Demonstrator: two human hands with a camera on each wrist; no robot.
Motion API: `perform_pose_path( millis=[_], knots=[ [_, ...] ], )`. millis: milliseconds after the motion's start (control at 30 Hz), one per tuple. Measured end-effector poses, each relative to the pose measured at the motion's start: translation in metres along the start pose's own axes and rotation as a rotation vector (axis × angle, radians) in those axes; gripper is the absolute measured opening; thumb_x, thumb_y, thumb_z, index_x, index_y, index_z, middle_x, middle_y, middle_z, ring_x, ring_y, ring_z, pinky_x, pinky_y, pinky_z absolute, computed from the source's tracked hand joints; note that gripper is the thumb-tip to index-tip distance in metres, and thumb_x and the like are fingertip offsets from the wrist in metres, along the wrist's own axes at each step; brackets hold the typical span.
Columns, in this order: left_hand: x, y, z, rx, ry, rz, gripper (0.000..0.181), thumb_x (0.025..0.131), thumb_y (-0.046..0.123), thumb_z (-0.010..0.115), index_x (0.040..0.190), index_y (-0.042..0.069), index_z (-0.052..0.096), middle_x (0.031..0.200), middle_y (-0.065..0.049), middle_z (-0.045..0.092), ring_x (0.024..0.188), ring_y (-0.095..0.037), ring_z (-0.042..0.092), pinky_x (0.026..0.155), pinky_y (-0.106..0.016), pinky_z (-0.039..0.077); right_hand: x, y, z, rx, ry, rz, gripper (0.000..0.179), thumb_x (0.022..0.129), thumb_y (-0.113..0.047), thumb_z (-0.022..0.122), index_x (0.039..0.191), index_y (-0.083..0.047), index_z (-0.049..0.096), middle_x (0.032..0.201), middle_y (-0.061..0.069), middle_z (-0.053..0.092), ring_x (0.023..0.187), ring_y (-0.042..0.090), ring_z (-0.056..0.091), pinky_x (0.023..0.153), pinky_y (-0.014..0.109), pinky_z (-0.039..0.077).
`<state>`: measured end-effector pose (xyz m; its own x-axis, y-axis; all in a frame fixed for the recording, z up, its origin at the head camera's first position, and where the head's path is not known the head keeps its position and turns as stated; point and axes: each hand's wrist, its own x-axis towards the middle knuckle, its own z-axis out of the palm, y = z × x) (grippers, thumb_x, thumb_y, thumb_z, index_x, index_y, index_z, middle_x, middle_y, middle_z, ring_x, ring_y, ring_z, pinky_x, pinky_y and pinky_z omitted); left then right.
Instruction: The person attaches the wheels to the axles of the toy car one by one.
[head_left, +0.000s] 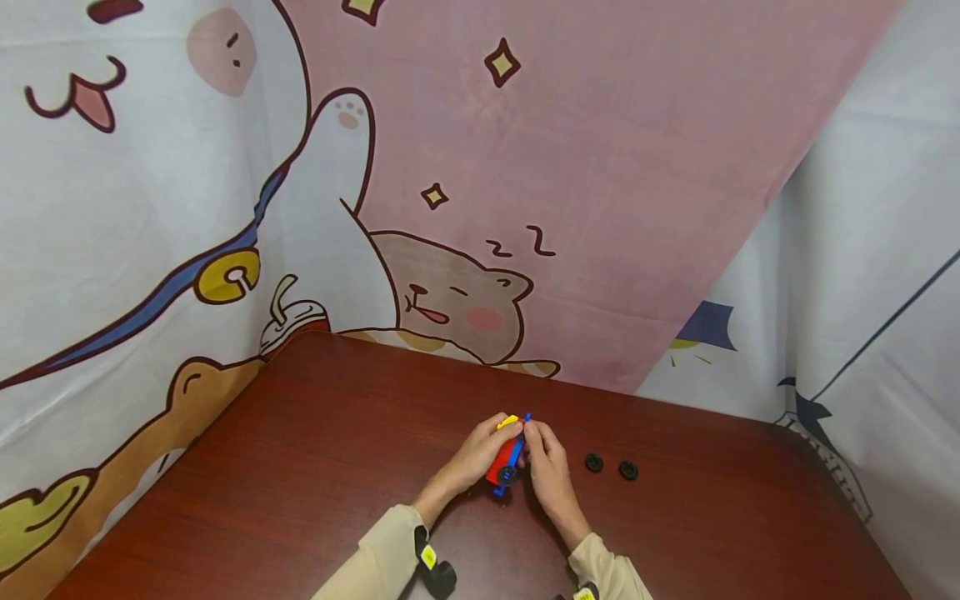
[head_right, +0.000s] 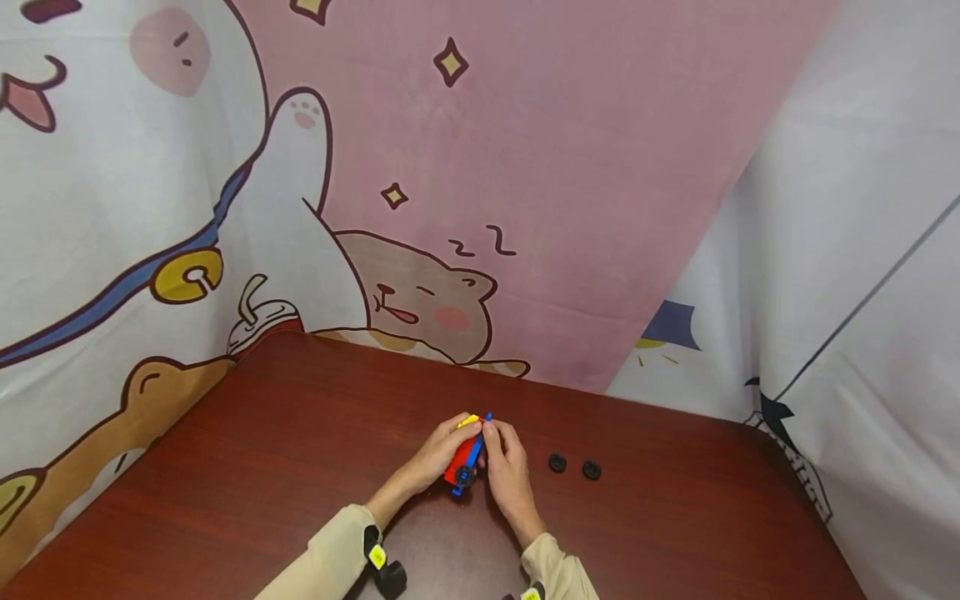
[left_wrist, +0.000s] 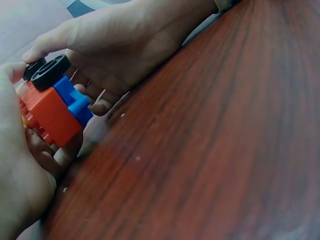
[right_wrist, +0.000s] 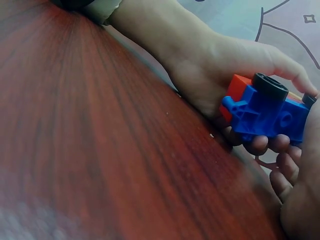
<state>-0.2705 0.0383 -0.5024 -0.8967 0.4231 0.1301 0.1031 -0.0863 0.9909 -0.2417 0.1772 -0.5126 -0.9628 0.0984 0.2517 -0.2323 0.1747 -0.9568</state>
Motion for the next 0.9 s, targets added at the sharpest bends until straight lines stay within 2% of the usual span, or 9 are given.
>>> perform_pose_path(
  millis=[167,267,400,433,567,667,767,833,900],
  knots=[
    [-0.001,0.0,0.0,-0.016,-0.044,0.02,0.035,0.102,0.029,0.052,0.102,-0.006,0.053,0.089,-0.039,0.063,0.068,-0.016,0.064,0.06,-0.021,0.05,-0.007,-0.022,-0.002,0.013,0.017,-0.005,0.025,0.107,-0.014,0.045,0.113,0.005,0.06,0.079,0.007,0.054,0.066,0.021,0.056,0.062,0.026,0.051],
    [-0.002,-0.001,-0.001,0.011,-0.06,0.034,0.034,0.102,0.027,0.051,0.104,-0.007,0.053,0.082,-0.025,0.064,0.068,-0.012,0.06,0.059,-0.019,0.048,-0.012,-0.033,-0.003,-0.001,0.033,-0.027,0.026,0.107,-0.013,0.043,0.114,0.006,0.059,0.082,0.004,0.055,0.068,0.02,0.056,0.063,0.025,0.051],
    [-0.002,-0.002,-0.004,0.059,-0.08,0.038,0.03,0.1,0.022,0.049,0.109,-0.006,0.055,0.079,0.004,0.058,0.067,-0.004,0.054,0.059,-0.017,0.045,-0.012,-0.033,-0.004,-0.021,0.091,-0.039,0.028,0.107,-0.015,0.042,0.115,0.006,0.059,0.088,0.0,0.055,0.072,0.014,0.055,0.065,0.024,0.051],
    [-0.002,-0.002,-0.004,0.064,-0.087,0.035,0.029,0.099,0.02,0.048,0.111,-0.005,0.056,0.08,0.005,0.058,0.067,-0.003,0.053,0.059,-0.017,0.045,-0.013,-0.037,-0.004,-0.026,0.106,-0.033,0.028,0.107,-0.015,0.043,0.115,0.006,0.059,0.089,0.001,0.056,0.074,0.016,0.056,0.067,0.025,0.051],
    [-0.006,0.006,-0.006,0.067,-0.106,0.021,0.029,0.097,0.014,0.048,0.116,-0.006,0.057,0.083,0.006,0.059,0.072,-0.004,0.055,0.063,-0.018,0.047,-0.008,-0.022,-0.004,-0.039,0.143,-0.016,0.029,0.108,-0.019,0.043,0.119,0.002,0.061,0.09,0.001,0.057,0.078,0.023,0.056,0.068,0.026,0.051],
    [-0.012,0.02,-0.005,0.074,-0.102,0.016,0.027,0.095,0.011,0.048,0.113,-0.007,0.057,0.083,0.004,0.058,0.072,-0.005,0.054,0.064,-0.018,0.048,-0.003,-0.007,-0.004,-0.042,0.142,0.0,0.031,0.108,-0.022,0.042,0.121,-0.002,0.061,0.088,0.001,0.056,0.077,0.022,0.056,0.068,0.025,0.049],
    [-0.017,0.032,-0.003,0.066,-0.08,0.025,0.025,0.094,0.01,0.05,0.109,-0.008,0.057,0.082,0.004,0.057,0.07,-0.005,0.053,0.062,-0.018,0.047,-0.001,-0.003,-0.004,-0.035,0.123,-0.006,0.035,0.109,-0.026,0.038,0.123,-0.003,0.059,0.088,0.004,0.055,0.078,0.018,0.054,0.068,0.024,0.048],
    [-0.017,0.032,-0.002,0.052,-0.057,0.026,0.024,0.093,0.01,0.05,0.107,-0.008,0.057,0.082,0.004,0.057,0.07,-0.006,0.054,0.062,-0.018,0.047,-0.001,-0.003,-0.004,-0.012,0.115,-0.005,0.038,0.11,-0.029,0.035,0.126,-0.002,0.056,0.09,0.007,0.055,0.079,0.018,0.055,0.068,0.024,0.049],
    [-0.014,0.026,-0.002,0.033,-0.032,0.022,0.024,0.093,0.011,0.051,0.106,-0.008,0.057,0.08,0.003,0.056,0.069,-0.007,0.053,0.061,-0.018,0.046,-0.001,-0.004,-0.004,0.018,0.111,-0.001,0.038,0.109,-0.029,0.034,0.129,0.0,0.05,0.093,0.01,0.054,0.081,0.019,0.055,0.068,0.025,0.049]
  ],
)
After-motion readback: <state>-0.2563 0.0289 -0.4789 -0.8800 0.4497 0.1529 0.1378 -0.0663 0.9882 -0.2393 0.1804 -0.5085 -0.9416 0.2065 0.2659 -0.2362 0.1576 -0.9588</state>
